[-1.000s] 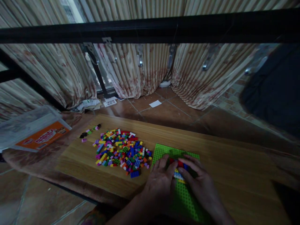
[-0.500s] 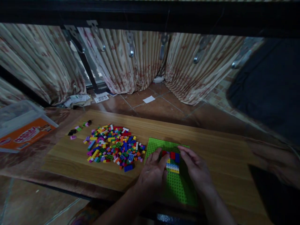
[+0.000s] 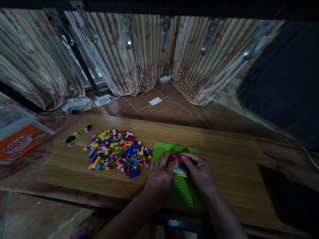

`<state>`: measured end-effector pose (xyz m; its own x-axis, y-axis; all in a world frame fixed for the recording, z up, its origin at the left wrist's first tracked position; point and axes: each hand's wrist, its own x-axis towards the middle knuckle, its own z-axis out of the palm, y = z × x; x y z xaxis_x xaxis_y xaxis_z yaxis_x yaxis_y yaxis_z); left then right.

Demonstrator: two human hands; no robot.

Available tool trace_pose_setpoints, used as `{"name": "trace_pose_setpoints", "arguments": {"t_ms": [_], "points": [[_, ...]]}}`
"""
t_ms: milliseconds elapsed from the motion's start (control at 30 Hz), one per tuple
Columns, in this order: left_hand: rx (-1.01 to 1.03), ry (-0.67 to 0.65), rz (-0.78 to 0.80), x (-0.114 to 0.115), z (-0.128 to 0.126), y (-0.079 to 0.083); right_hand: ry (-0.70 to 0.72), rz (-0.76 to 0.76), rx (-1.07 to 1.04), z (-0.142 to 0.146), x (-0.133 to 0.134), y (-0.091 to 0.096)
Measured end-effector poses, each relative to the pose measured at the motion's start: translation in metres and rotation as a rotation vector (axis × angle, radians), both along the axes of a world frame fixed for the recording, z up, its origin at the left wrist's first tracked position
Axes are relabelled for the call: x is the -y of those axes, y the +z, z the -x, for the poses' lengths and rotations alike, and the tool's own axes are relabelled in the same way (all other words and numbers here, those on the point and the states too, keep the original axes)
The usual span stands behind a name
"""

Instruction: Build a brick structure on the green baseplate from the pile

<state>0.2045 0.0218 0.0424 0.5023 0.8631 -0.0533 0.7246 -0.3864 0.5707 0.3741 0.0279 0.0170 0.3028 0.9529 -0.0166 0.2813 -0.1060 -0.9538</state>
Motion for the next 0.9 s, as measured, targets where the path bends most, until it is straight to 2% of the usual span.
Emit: {"name": "trace_pose_setpoints", "arguments": {"t_ms": [333,700,900], "points": [[-0.041,-0.006,-0.018,0.000,-0.002,0.003,-0.047,0.100,-0.082,0.005,-0.004,0.007],[-0.011,-0.020,-0.049,0.004,0.001,-0.001,0.001,0.087,0.055,0.002,-0.004,0.009],[0.032,0.003,-0.053,0.005,0.011,0.006,0.001,0.093,0.127,0.000,-0.001,0.005]]}}
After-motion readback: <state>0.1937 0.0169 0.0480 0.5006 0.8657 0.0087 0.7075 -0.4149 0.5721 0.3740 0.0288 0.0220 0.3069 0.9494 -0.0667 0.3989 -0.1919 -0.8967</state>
